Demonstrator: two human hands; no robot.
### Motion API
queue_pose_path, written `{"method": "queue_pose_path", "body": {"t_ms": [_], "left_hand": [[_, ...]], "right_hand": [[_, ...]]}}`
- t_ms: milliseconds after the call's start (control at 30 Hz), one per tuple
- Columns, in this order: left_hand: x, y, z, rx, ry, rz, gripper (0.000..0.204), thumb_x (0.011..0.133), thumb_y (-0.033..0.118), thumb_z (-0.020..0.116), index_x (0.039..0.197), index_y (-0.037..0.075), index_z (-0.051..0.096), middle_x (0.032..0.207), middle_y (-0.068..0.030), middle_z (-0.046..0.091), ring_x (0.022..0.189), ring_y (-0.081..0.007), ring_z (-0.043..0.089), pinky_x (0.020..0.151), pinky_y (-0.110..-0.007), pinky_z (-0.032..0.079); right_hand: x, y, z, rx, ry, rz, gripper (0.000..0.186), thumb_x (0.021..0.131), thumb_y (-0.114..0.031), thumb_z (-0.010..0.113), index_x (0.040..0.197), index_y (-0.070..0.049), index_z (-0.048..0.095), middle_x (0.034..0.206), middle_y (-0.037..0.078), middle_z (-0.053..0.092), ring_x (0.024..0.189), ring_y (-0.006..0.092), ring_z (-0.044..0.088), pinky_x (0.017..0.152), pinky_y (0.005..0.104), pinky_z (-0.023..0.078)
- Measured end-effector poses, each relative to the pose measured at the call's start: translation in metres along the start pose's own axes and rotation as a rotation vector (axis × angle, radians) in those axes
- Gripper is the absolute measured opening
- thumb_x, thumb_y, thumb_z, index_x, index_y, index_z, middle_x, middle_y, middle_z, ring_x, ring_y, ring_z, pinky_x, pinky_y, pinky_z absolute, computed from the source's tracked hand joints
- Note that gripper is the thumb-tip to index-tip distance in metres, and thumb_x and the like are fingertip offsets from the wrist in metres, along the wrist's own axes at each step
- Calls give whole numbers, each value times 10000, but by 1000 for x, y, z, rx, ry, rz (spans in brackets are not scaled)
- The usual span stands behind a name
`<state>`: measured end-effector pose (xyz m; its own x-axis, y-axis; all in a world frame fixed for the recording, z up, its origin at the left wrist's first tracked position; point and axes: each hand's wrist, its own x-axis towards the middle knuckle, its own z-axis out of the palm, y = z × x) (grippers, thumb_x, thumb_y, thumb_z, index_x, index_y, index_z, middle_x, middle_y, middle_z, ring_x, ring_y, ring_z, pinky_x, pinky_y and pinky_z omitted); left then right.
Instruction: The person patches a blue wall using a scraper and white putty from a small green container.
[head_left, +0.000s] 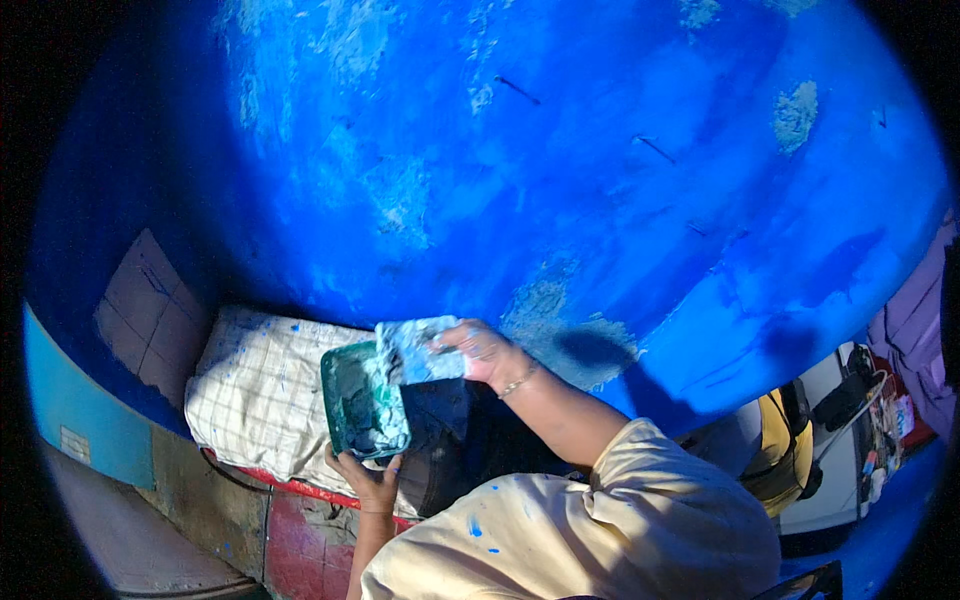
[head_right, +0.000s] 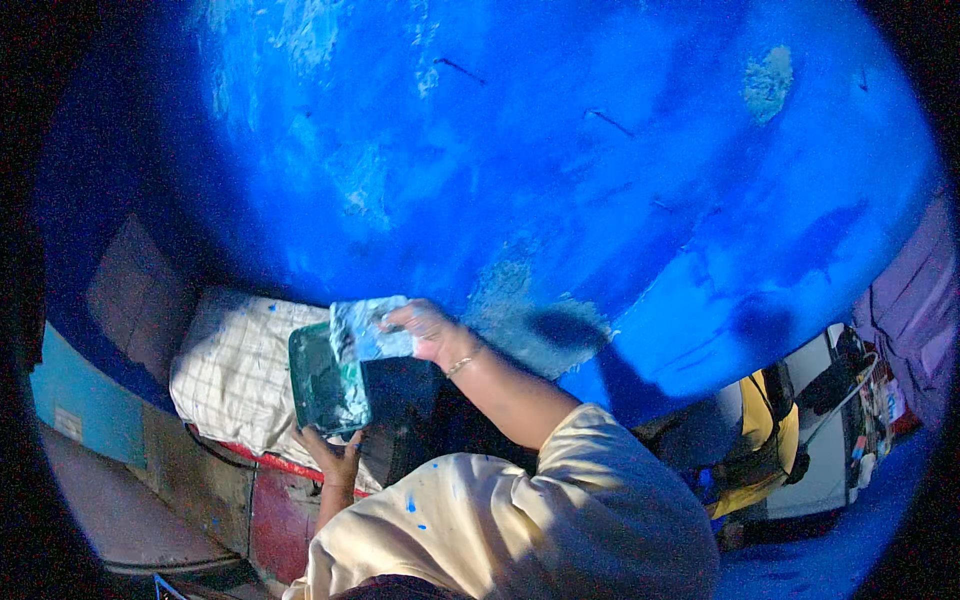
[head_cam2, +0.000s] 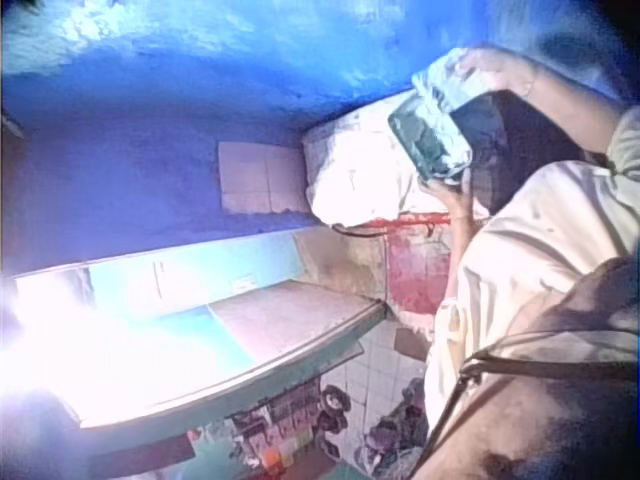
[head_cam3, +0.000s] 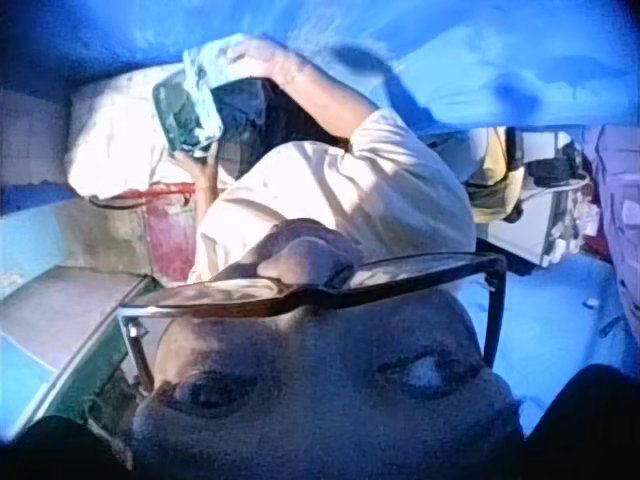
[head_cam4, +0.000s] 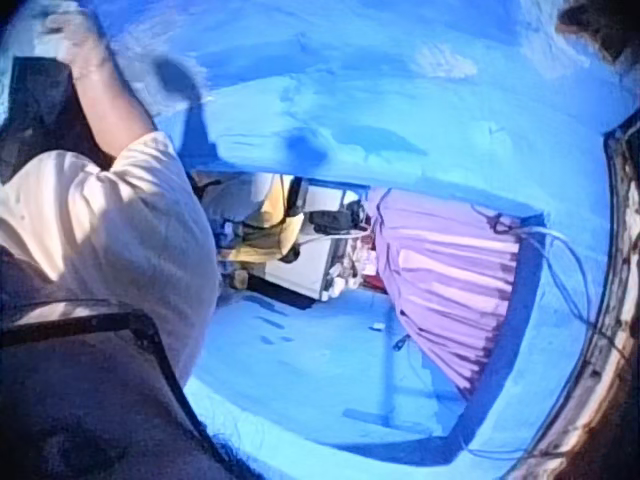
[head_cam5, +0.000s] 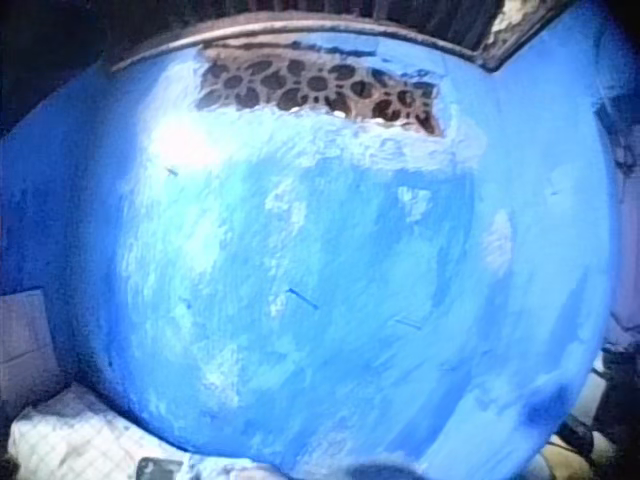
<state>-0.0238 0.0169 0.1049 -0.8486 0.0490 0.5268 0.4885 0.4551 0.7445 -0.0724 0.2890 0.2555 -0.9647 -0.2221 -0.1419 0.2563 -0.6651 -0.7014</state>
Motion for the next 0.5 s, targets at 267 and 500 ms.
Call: {"method": "queue_pose_path", "body": {"t_ms": [267,500], "left_hand": [[-5,16,-10,200,-69,142,1134,600,528,761,1358,-30,129,1385,-261,144,1287,-476,120,1037,-540,173],[-49,-17,-35,-87,156,-205,1031,761,463,656,1415,17,-4,1462,-211,13,1348,-369,73,1092,-476,87]], "right_hand": [[-121,-155,27,2,-50,-626,497,714,-39,508,1198,65,468,1198,217,524,1100,343,521,999,484,376],[-211,-272,71,-145,-314,-1085,396,798,2,492,1182,95,462,1162,217,545,1075,309,546,968,422,422]]}}
